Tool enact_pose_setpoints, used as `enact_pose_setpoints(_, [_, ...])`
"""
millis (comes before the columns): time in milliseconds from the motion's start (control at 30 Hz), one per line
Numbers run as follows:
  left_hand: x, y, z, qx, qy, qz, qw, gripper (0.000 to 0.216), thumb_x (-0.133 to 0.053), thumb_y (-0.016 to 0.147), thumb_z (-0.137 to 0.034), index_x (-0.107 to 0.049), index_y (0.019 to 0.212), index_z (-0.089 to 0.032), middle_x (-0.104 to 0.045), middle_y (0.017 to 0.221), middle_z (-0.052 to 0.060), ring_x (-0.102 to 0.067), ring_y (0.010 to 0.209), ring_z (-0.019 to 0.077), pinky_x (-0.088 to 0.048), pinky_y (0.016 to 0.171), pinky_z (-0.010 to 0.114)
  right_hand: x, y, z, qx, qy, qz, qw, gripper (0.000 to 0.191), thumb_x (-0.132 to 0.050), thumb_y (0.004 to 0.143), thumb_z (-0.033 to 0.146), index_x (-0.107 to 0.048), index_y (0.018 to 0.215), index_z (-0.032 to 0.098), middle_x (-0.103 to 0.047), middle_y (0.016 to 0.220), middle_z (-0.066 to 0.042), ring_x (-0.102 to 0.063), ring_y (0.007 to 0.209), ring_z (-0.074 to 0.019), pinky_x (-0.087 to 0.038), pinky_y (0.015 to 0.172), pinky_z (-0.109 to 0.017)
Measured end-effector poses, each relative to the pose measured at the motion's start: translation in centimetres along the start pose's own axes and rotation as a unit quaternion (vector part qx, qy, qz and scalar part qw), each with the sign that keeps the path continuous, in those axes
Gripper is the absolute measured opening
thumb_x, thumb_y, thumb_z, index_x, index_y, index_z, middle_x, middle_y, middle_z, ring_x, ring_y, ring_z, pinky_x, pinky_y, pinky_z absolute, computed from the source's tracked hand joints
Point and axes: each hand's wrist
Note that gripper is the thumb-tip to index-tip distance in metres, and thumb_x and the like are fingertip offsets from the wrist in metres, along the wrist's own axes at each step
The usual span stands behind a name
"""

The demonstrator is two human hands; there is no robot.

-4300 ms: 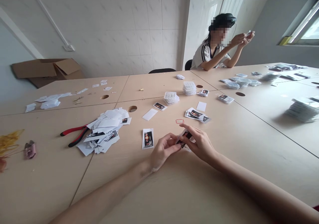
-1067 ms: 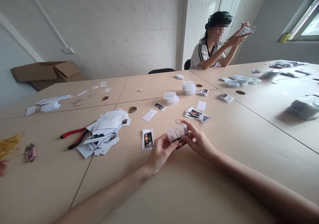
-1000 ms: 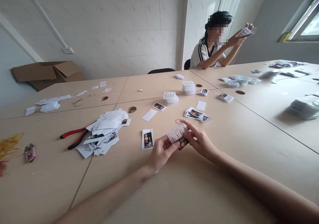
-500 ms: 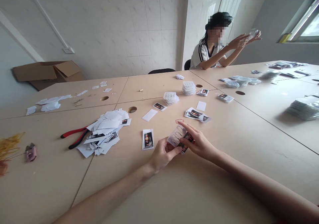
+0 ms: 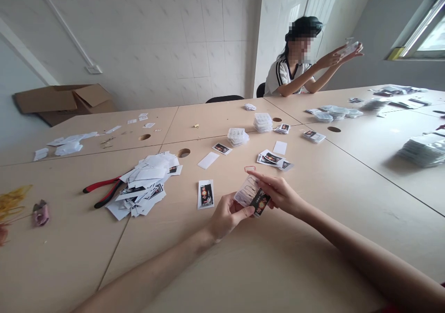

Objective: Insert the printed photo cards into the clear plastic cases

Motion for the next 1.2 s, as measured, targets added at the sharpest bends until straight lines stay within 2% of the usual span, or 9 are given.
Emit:
enact_pose_setpoints(200, [0.3,0.2,0.1,0.002,-0.012,0.019,1.000,0.022,-0.056,0.072,-0.023,-0.058,0.090,-0.011,-0.063,0.087,0.008,-0.056,0.081,0.0180,-0.045,0.071,0.028,0.9,0.3,0.2,-0.039,0.114,0.049,0.991,0.042,-0.030,0.085,0.038,-0.037,0.124,0.021,-0.048,0.061,0.002,-0.049,0.042,-0.0080,-0.043,0.040,-0.022])
enact_pose_setpoints(333, [0.6,0.4,0.5,0.002,-0.044,-0.043,0.998,0.026,-0.056,0.072,-0.024,-0.054,0.095,-0.012,-0.061,0.095,0.009,-0.055,0.088,0.0184,-0.045,0.077,0.029,1.1,0.3,0.3,-0.026,0.137,0.024,0.990,0.041,-0.040,0.082,0.037,-0.038,0.120,0.020,-0.051,0.077,-0.002,-0.053,0.052,-0.0087,-0.046,0.049,-0.024])
enact_pose_setpoints(433, [0.5,0.4,0.5,-0.009,-0.059,-0.078,0.995,0.035,-0.056,0.071,-0.023,-0.046,0.105,-0.017,-0.059,0.099,0.007,-0.055,0.087,0.0171,-0.046,0.076,0.031,0.5,0.3,0.3,-0.014,0.100,0.000,0.995,0.048,-0.055,0.073,0.031,-0.036,0.116,0.020,-0.052,0.080,-0.002,-0.055,0.057,-0.0101,-0.046,0.052,-0.025])
enact_pose_setpoints(533, [0.3,0.4,0.4,-0.020,-0.016,-0.086,0.996,0.035,-0.058,0.070,-0.023,-0.047,0.103,-0.018,-0.059,0.099,0.006,-0.055,0.090,0.0169,-0.043,0.081,0.032,0.0,0.3,0.1,0.001,0.063,-0.063,0.996,0.042,-0.056,0.072,0.028,-0.037,0.109,0.020,-0.051,0.067,0.003,-0.054,0.056,-0.0107,-0.046,0.054,-0.025])
enact_pose_setpoints(667, [0.2,0.2,0.3,0.006,0.038,-0.007,0.999,0.031,-0.060,0.068,-0.026,-0.054,0.097,-0.014,-0.060,0.101,0.009,-0.054,0.095,0.0198,-0.040,0.086,0.032,0.1,0.5,0.1,0.018,0.052,-0.126,0.990,0.025,-0.049,0.077,0.031,-0.045,0.099,0.018,-0.054,0.068,0.000,-0.054,0.063,-0.0127,-0.045,0.054,-0.025])
enact_pose_setpoints(800, [0.4,0.2,0.3,-0.009,0.030,-0.007,0.999,0.038,-0.062,0.067,-0.027,-0.048,0.100,-0.017,-0.059,0.096,0.007,-0.055,0.091,0.0182,-0.041,0.081,0.031,0.0,0.5,0.1,0.047,-0.014,-0.112,0.992,0.020,-0.040,0.082,0.027,-0.054,0.092,0.017,-0.058,0.086,-0.006,-0.055,0.073,-0.0141,-0.045,0.060,-0.025])
enact_pose_setpoints(900, [0.5,0.2,0.3,-0.020,0.049,-0.032,0.998,0.027,-0.053,0.073,-0.031,-0.049,0.097,-0.018,-0.059,0.089,0.005,-0.054,0.087,0.0165,-0.042,0.075,0.028,-0.5,0.2,0.2,0.102,-0.089,-0.067,0.989,0.020,-0.038,0.083,0.022,-0.056,0.091,0.017,-0.058,0.082,-0.006,-0.055,0.071,-0.0130,-0.044,0.062,-0.025])
enact_pose_setpoints(1000, [0.4,0.2,0.3,-0.031,0.097,-0.012,0.995,0.023,-0.045,0.078,-0.033,-0.055,0.091,-0.016,-0.059,0.086,0.004,-0.052,0.083,0.0156,-0.040,0.072,0.026,-1.2,-0.2,0.3,0.128,-0.143,-0.031,0.981,0.022,-0.036,0.085,0.021,-0.056,0.090,0.017,-0.058,0.079,-0.006,-0.055,0.068,-0.0121,-0.043,0.061,-0.023])
enact_pose_setpoints(1200, [0.4,0.0,0.3,-0.029,0.141,0.013,0.990,0.024,-0.044,0.079,-0.034,-0.055,0.088,-0.015,-0.058,0.079,0.004,-0.052,0.076,0.0150,-0.040,0.067,0.024,-2.0,-0.5,0.2,0.053,-0.194,-0.060,0.978,0.013,-0.046,0.080,0.030,-0.052,0.079,0.019,-0.061,0.072,-0.003,-0.054,0.059,-0.0116,-0.041,0.055,-0.022])
Point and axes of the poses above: each hand's wrist, its own y-axis towards the middle knuckle, its own x-axis out of the back of the hand, z = x × y
